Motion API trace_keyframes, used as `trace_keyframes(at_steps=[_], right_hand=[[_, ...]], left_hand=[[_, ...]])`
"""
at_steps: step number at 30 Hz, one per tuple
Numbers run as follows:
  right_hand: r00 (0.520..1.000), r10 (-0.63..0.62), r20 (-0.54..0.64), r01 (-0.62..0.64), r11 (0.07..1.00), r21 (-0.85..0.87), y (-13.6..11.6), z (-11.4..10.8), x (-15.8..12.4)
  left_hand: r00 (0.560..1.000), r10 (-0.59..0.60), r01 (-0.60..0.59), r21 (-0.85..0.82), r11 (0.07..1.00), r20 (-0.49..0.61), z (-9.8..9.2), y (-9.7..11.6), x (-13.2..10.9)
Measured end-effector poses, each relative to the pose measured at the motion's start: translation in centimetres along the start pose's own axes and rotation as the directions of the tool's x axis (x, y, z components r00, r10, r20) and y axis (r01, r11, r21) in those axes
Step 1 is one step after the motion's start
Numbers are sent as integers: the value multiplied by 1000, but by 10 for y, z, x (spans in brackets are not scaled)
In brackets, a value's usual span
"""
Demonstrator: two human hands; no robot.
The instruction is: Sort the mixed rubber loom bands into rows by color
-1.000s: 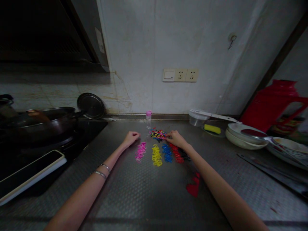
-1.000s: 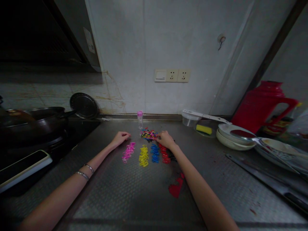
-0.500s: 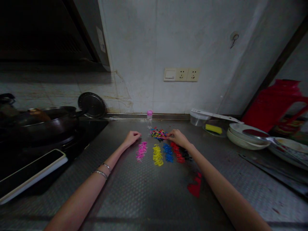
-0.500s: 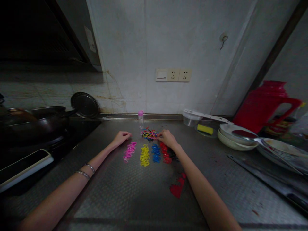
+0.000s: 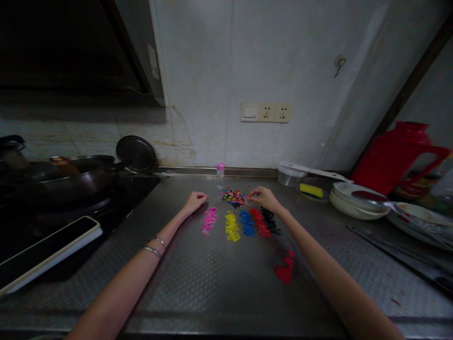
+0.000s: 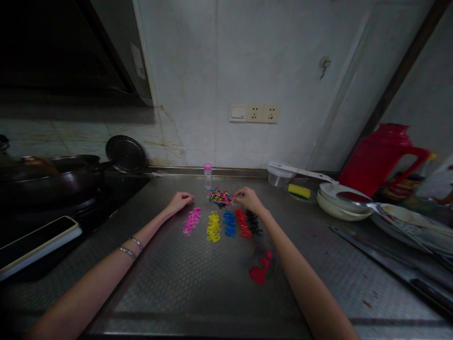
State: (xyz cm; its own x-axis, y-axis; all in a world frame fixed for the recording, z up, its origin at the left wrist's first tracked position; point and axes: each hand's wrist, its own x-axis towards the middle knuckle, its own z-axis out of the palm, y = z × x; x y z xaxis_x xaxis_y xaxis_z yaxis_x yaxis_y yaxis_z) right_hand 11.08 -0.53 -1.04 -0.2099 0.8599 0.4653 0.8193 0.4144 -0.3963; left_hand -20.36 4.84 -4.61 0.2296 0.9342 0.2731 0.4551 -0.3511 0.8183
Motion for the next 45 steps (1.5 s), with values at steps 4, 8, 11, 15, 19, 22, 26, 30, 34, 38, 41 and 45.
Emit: trace_keyframes(at_steps=[4, 8, 11, 15, 19, 22, 26, 30, 34, 38, 41, 45], right_hand=[[1000, 17, 9, -17, 1000, -6, 4, 10, 0], [1000, 23, 17, -23, 1000, 14, 2, 6, -4], [1000, 11, 28, -12, 999, 31, -2, -7, -12], [997, -4, 80, -1, 998, 64, -4, -23, -26], [987, -15, 163, -3, 994, 110, -3, -27, -37], [980, 4, 199, -27, 993, 112, -3, -26, -42], [970, 39, 241, -64, 993, 98, -5, -29, -45], [971, 40, 237, -65, 993, 100, -4, -35, -46], [992, 50, 120, -61, 994, 93, -1, -39, -47], [998, 54, -13, -52, 996, 74, 3, -38, -48], [997, 37, -61, -32, 996, 78, 4, -36, -50], [997, 36, -68, -31, 996, 79, 6, -35, -51]], left_hand=[[1000, 1, -1, -2, 1000, -10, 0, 1, 0], [1000, 2, -3, -11, 1000, -16, 0, 3, -1], [1000, 3, -3, -19, 1000, -29, 0, 6, -1], [998, 11, -13, -37, 999, -57, 0, 8, -2], [995, 51, -54, -33, 998, -88, -2, 12, -3], [993, 79, -81, -29, 996, -88, -2, 18, -2], [990, 140, -140, -3, 990, -21, 6, 35, 5], [957, 233, -248, 73, 966, 174, 30, 62, 15], [868, 330, -416, 183, 891, 371, 61, 90, 24], [798, 334, -547, 371, 751, 501, 88, 114, 27], [745, 282, -640, 528, 558, 605, 102, 126, 25], [713, 235, -687, 592, 422, 661, 112, 133, 24]])
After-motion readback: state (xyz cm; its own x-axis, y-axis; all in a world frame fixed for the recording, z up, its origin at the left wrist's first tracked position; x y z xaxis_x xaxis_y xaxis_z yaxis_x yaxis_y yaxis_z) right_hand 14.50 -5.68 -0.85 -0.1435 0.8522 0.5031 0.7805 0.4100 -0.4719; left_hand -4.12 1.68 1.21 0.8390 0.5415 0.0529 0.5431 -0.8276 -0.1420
